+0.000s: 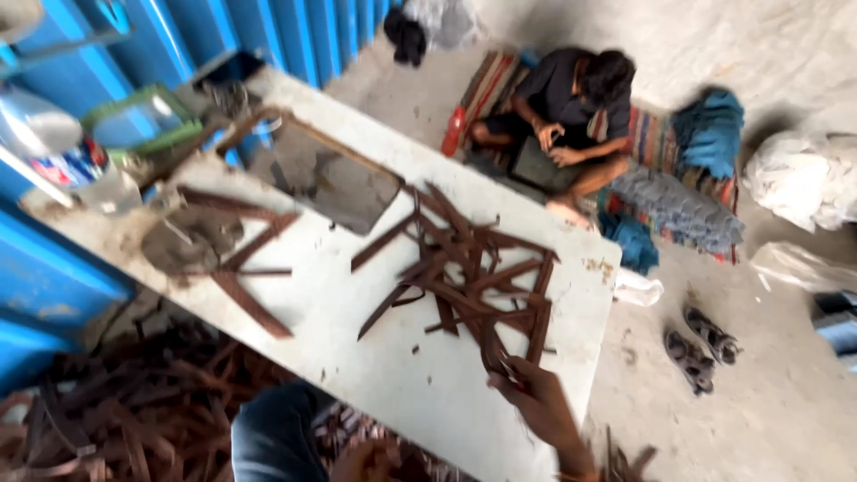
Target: The person trims excess material from leather shoe straps using a small hand knife.
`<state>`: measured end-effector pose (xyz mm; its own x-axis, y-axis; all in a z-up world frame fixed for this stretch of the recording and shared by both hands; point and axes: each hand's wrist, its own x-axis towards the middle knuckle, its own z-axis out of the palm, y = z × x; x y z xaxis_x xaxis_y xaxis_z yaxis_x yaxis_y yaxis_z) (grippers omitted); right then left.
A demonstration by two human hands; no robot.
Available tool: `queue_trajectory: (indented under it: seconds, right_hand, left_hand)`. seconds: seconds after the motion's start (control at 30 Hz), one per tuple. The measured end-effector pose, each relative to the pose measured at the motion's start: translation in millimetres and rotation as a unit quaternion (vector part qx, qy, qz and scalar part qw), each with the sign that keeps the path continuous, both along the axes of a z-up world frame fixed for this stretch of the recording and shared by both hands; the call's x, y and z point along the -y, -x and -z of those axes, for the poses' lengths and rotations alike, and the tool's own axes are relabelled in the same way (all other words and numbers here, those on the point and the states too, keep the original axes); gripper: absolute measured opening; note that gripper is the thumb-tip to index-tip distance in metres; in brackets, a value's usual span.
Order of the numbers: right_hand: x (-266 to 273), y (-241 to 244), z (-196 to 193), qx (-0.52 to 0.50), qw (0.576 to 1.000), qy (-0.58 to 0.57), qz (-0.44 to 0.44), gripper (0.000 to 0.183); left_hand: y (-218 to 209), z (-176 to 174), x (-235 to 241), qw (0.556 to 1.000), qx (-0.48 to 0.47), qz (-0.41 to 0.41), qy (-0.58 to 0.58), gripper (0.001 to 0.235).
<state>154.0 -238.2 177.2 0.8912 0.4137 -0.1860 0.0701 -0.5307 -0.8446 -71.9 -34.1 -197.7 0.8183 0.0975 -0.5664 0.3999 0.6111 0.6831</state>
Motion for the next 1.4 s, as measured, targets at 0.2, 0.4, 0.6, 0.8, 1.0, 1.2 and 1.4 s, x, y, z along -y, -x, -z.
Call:
queue_trajectory:
  seconds: [0.2, 0.4, 0.6, 0.8, 1.0, 1.2, 1.4]
  right_hand:
    - [35.9, 14.6, -68.3, -0.112, 0.988, 0.06, -0.091, 0.028]
    - [30.1, 13.5, -35.9, -0.092, 0.98, 0.02, -0.173, 0.027]
    - [1.7, 26.0, -34.7, 0.249, 0.967, -0.053, -0.018, 0.035]
    - [-9.8, 47.9, 38.7, 0.031, 0.992, 0.105, 0.056, 0.03]
    - [-23.6, 81.2, 79.1, 0.099, 0.977, 0.182, -0.043, 0.041]
    - [-26.7, 60.4, 76.3, 0.189, 0.975, 0.102, -0.052, 0.035]
    - [-36.4, 39.4, 74.9, 0.234, 0.953, 0.183, -0.059, 0.048]
  left_hand:
    - [-22.9, -343.0, -19.1, 0.92, 0.007, -0.091, -0.382, 0.026]
    - [-61.2, -344.5, -22.4, 0.912, 0.066, 0.09, -0.395, 0.039]
    - [-75.0, -287.7, 2.8, 0.987, 0.129, -0.094, -0.001, 0.046]
    - [-84.8, -139.9, 4.1, 0.988, -0.057, -0.137, 0.03, 0.033]
    - [-62.8, -257.4, -12.0, 0.942, -0.035, 0.089, -0.323, 0.028]
    - [-78.8, -259.8, -5.6, 0.798, 0.122, 0.024, -0.589, 0.023]
    - [-74.1, -252.3, -0.9, 0.789, 0.119, 0.055, -0.6, 0.019]
